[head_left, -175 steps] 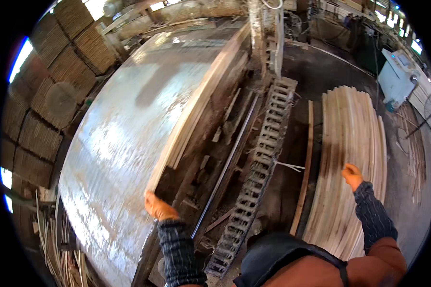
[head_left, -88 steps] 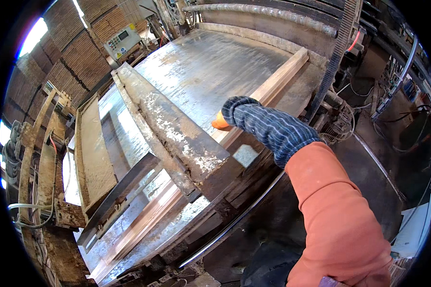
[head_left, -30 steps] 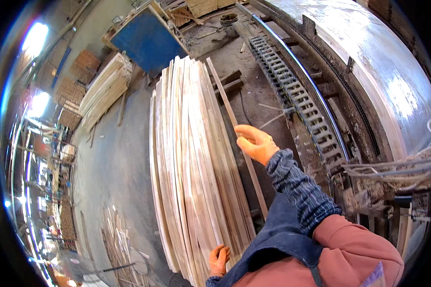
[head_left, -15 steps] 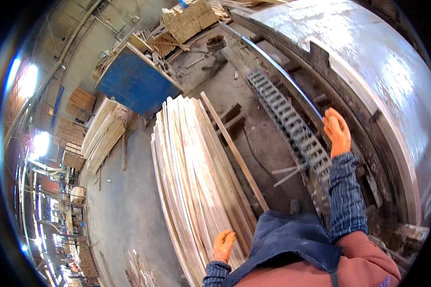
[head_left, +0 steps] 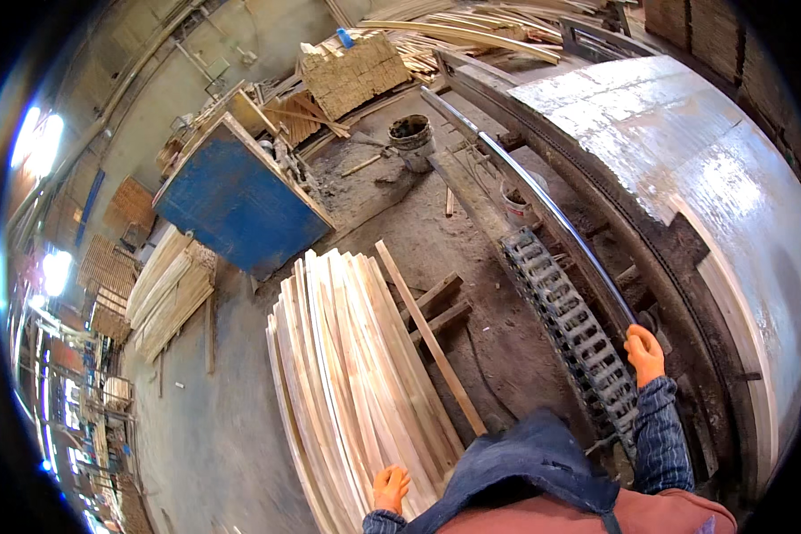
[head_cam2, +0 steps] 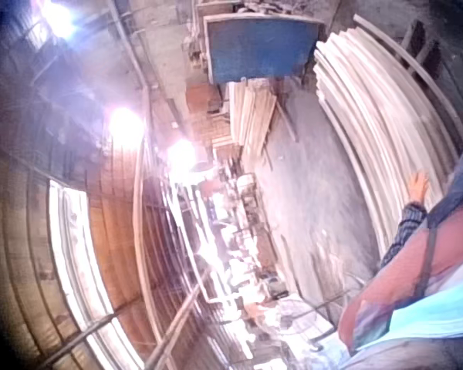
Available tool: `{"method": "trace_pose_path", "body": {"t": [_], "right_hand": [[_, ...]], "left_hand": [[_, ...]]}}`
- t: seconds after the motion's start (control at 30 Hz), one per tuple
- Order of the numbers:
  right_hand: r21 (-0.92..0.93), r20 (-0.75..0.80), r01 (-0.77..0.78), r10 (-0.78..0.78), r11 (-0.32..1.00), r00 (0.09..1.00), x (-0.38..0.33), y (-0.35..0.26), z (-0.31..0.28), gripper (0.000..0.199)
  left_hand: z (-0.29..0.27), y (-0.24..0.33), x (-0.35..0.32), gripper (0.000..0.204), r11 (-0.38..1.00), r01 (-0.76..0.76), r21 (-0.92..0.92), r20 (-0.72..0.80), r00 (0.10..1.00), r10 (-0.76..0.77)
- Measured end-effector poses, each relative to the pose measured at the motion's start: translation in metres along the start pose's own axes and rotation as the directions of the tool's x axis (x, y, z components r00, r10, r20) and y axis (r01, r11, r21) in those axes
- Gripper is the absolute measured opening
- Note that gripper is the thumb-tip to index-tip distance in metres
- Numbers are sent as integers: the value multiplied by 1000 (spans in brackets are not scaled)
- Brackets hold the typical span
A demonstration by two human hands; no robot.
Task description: The person picks up a long wooden board, feeds it through a roller machine, places it onto a stack, and applies a substance from a bucket onto the machine rollers.
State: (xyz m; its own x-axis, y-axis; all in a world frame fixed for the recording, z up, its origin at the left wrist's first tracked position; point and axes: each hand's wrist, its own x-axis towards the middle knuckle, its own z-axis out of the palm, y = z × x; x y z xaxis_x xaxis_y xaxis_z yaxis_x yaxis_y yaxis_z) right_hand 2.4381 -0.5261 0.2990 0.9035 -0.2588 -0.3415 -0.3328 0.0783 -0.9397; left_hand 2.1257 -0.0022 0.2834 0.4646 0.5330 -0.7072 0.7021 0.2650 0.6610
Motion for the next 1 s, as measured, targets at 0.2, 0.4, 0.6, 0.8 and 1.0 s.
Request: {"method": "trace_pose_path", "body": {"t": [0.2, 0.4, 0.6, 0.8, 1.0], "right_hand": [[-195, 71, 99, -87, 976, 994, 73, -30, 121, 47], [-318, 66, 118, -102, 941, 993, 195, -53, 205, 47], [-182, 156, 175, -147, 968, 977, 319, -128, 372, 38], [-356, 407, 126, 32, 926, 913, 421, -203, 540, 43], [-339, 404, 190, -40, 921, 914, 537, -210, 664, 40]], "left_hand": [[57, 193, 124, 49, 978, -206, 24, 199, 960, 197], [146, 375, 271, 41, 921, -384, -70, 239, 889, 390], [153, 470, 361, 40, 968, -250, -4, 225, 943, 245], [128, 497, 440, 40, 996, -71, -56, 55, 996, 75], [116, 551, 593, 44, 994, 23, -105, 24, 999, -21]]}}
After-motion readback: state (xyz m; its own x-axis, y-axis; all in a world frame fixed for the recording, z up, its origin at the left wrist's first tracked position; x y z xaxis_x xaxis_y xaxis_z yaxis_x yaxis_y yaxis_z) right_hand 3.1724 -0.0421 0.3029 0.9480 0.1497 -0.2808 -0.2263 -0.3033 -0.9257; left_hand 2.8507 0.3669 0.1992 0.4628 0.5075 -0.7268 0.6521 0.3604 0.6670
